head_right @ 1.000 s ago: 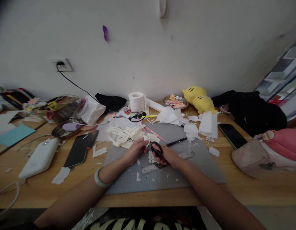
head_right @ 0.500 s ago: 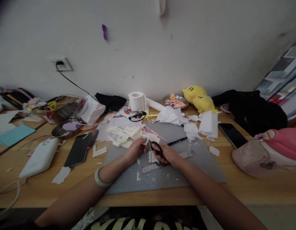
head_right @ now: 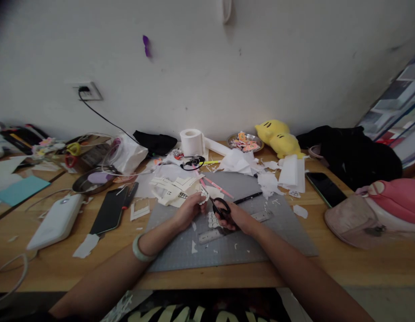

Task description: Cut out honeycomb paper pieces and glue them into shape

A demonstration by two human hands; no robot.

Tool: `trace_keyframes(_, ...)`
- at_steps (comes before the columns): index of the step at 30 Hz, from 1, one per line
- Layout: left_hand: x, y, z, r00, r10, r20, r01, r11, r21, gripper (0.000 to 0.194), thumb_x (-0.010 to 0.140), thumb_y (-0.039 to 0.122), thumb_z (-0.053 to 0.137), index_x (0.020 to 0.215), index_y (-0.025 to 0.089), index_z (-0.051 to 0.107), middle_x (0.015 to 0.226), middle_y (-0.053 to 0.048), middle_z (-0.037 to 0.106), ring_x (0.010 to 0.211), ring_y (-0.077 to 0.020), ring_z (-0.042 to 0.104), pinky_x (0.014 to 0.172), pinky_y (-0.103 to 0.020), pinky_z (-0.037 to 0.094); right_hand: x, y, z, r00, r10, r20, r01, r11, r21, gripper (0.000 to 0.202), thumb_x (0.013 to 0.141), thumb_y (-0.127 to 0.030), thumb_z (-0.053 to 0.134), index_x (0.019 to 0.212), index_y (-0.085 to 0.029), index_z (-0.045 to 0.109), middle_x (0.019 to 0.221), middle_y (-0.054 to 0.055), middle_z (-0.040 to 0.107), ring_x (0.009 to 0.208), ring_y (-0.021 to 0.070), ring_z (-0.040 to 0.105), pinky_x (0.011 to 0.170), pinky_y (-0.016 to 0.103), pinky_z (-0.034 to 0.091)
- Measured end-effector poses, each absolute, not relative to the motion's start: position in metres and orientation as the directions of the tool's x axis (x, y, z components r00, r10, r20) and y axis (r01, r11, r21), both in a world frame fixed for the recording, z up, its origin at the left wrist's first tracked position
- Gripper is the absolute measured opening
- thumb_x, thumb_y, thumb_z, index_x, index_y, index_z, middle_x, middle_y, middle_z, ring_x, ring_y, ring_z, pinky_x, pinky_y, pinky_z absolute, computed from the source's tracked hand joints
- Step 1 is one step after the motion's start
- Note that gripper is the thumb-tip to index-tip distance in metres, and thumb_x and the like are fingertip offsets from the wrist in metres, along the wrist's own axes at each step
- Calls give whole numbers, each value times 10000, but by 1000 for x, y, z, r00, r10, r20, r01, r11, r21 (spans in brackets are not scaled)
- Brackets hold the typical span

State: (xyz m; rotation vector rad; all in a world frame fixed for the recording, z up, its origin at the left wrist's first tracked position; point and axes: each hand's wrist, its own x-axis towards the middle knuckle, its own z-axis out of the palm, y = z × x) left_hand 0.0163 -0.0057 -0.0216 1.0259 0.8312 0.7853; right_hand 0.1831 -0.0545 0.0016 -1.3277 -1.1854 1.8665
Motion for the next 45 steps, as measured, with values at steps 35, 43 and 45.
trace_keyframes(35, 19, -2, -17, 239, 947, -214, -325, 286, 901, 196, 896, 279, 542, 1014, 125, 573, 877, -24, 607, 658, -105, 583, 561, -244, 511, 181, -51, 0, -267, 839, -474, 69, -474, -878, 486, 702, -663, 506, 648, -181, 471, 425, -80, 401, 304, 38, 277, 305, 175, 169)
trace_keyframes(43, 19, -2, -16, 243, 943, -227, -306, 297, 904, 222, 897, 295, 538, 1041, 129, 570, 925, -39, 612, 711, -124, 599, 605, -274, 526, 182, -52, 1, -278, 848, -451, 63, -453, -889, 504, 680, -680, 526, 643, -181, 462, 424, -85, 391, 309, 32, 264, 311, 173, 162)
trace_keyframes(45, 19, -1, -15, 238, 944, -229, -317, 298, 900, 238, 897, 303, 537, 1060, 132, 566, 956, -47, 612, 744, -135, 606, 632, -292, 532, 181, -52, 1, -284, 848, -447, 66, -448, -892, 492, 691, -668, 524, 637, -183, 458, 425, -84, 388, 310, 32, 260, 312, 174, 155)
